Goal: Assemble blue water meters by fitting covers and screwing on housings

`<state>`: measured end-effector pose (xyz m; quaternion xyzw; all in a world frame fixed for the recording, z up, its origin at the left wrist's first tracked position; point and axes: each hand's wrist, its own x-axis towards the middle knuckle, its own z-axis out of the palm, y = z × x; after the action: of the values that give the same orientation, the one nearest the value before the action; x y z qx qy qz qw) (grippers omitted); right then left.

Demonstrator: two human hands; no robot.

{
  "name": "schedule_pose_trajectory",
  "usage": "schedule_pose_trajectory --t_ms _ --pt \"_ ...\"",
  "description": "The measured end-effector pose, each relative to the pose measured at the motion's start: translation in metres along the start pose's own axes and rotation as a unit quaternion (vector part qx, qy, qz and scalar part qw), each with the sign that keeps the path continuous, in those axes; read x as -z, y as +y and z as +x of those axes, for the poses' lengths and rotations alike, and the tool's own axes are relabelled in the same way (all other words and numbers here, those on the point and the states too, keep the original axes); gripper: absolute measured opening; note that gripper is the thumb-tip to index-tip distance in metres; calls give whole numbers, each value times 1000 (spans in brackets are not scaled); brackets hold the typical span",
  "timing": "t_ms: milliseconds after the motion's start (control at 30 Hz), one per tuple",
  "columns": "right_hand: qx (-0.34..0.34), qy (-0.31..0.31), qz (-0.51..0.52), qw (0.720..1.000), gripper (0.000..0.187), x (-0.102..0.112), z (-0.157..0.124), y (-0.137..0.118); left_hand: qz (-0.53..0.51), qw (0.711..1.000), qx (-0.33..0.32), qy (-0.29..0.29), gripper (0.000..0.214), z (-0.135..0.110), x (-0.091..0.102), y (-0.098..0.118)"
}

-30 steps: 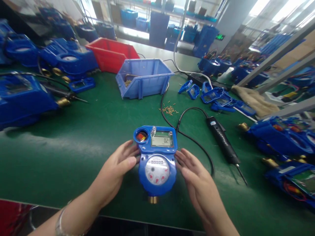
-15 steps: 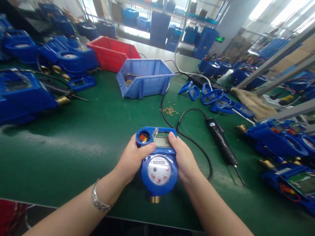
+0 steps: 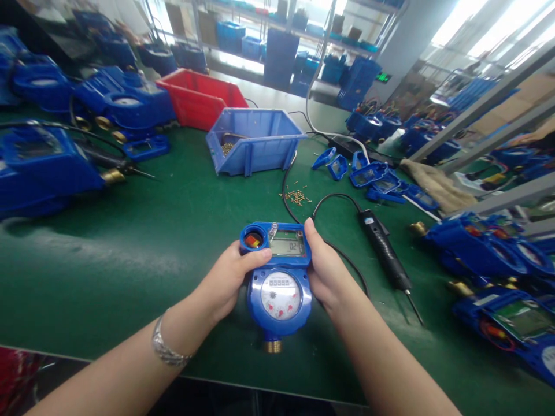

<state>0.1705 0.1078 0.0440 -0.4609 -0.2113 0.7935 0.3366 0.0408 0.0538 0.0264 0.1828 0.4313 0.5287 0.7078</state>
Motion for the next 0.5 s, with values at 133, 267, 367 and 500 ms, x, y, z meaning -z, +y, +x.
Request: schedule_pose_trajectory --t_ms 133,267,367,500 --pt "8 27 -6 1000 37 -6 2 -3 18 1000 -7 -14 39 0 1 0" --pt "20 36 -23 999 29 -4 6 -2 33 999 -17 -27 37 2 3 -1" --pt "29 61 -35 997 25 -1 9 0 44 999 -29 -2 39 3 3 -4" --pt "39 60 -39 997 23 2 12 3 48 998 -27 6 40 4 3 -7"
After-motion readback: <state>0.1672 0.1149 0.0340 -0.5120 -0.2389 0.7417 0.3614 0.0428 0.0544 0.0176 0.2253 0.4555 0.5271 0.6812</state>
